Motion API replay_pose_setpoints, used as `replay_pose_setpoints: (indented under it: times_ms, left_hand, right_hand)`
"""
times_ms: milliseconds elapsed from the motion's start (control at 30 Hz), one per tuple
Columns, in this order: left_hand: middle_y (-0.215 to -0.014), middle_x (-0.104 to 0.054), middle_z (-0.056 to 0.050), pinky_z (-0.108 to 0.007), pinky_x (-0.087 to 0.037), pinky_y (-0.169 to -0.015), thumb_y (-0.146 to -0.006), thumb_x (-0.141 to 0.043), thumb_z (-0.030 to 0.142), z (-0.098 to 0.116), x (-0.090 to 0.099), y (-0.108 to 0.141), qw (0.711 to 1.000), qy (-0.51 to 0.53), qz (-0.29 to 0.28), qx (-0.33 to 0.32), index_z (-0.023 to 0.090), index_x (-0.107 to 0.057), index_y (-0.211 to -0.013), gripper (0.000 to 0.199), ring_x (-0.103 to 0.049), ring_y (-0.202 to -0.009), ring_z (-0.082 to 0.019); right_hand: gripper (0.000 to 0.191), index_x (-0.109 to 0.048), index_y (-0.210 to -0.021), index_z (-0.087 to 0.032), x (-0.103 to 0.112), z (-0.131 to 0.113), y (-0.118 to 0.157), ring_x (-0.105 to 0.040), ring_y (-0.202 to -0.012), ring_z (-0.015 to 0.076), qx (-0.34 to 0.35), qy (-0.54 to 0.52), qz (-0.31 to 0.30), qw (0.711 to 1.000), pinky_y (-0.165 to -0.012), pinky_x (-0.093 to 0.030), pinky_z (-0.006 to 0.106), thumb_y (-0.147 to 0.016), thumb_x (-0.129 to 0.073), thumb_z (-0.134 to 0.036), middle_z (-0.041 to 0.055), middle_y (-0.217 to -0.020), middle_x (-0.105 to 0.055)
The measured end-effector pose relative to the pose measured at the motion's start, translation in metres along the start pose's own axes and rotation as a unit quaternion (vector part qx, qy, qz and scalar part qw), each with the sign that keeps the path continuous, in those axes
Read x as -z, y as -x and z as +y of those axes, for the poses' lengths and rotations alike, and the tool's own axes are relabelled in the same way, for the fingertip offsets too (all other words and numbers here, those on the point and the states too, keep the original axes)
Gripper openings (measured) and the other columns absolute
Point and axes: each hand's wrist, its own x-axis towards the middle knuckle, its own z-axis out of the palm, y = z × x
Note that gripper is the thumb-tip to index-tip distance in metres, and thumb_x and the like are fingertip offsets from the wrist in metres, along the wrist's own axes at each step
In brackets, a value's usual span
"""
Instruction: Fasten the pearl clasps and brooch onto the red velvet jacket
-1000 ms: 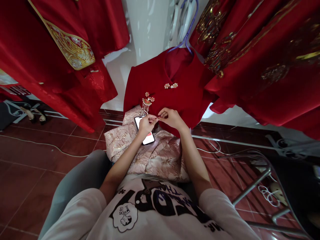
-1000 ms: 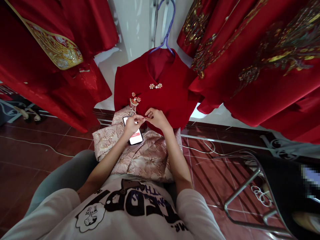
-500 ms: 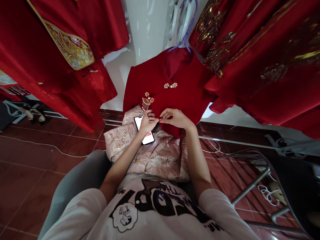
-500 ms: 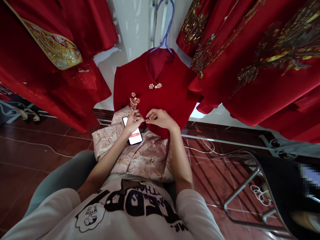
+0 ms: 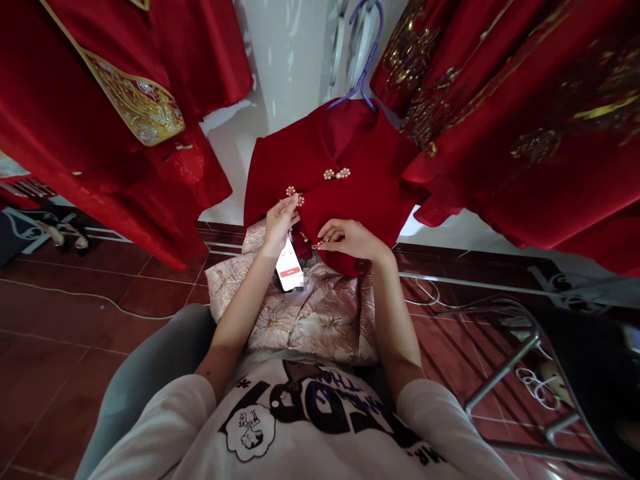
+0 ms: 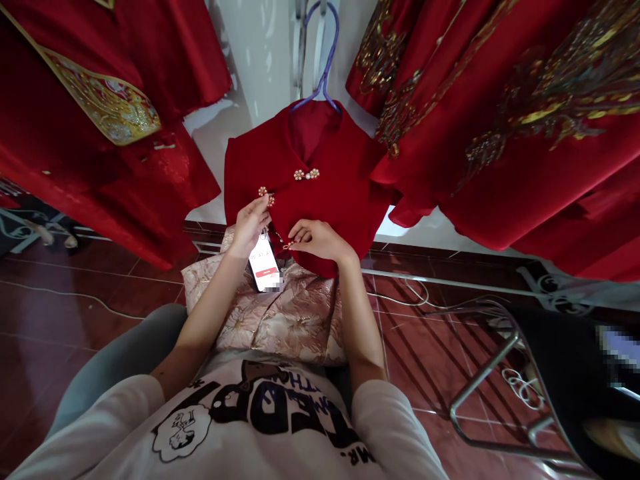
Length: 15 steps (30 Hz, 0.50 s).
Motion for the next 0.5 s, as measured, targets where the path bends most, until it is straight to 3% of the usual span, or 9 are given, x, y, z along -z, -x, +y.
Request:
replay_pose_setpoints:
  times_ms: [133, 300, 500]
  left_hand:
    - [-0.108, -0.075, -0.006, -0.027, -0.057, -0.089, -0.096, -0.068, 0.031, -0.001, 0.0, -0.006, 1.0, 0.005, 0.003, 0.012, 0.019, -0.07, -0.094, 0.013, -0.071, -0.1, -0.016]
    - [-0.112, -0.075, -0.008, -0.028, -0.058, -0.088, -0.094, -0.065, 0.02, -0.005, 0.003, -0.012, 0.998, -0.06, 0.005, -0.009, 0.017, -0.072, -0.093, 0.008, -0.071, -0.101, -0.015]
    - [-0.109, -0.075, -0.008, -0.024, -0.058, -0.077, -0.091, -0.062, 0.014, -0.006, 0.001, -0.012, 0.994, -0.095, 0.049, -0.023, 0.016, -0.069, -0.087, 0.008, -0.071, -0.095, -0.014]
  right_hand:
    - [0.029, -0.066, -0.091, -0.019, 0.002, 0.002, 0.001, -0.065, -0.081, 0.0171, 0.002, -0.002, 0.004, 1.0, -0.08, -0.055, 0.036, -0.072, -0.078, -0.038, 0.004, -0.085, -0.069]
    - [0.023, -0.067, -0.09, -0.02, 0.001, 0.003, 0.0, -0.065, -0.081, 0.0172, 0.003, 0.008, 0.0, 1.0, -0.081, -0.056, 0.036, -0.074, -0.077, -0.032, 0.0034, -0.084, -0.069]
    - [0.02, -0.066, -0.088, -0.02, 0.0, -0.001, 0.001, -0.065, -0.079, 0.0164, -0.004, 0.015, -0.001, 1.0, -0.079, -0.056, 0.034, -0.073, -0.077, -0.028, 0.0027, -0.082, -0.069]
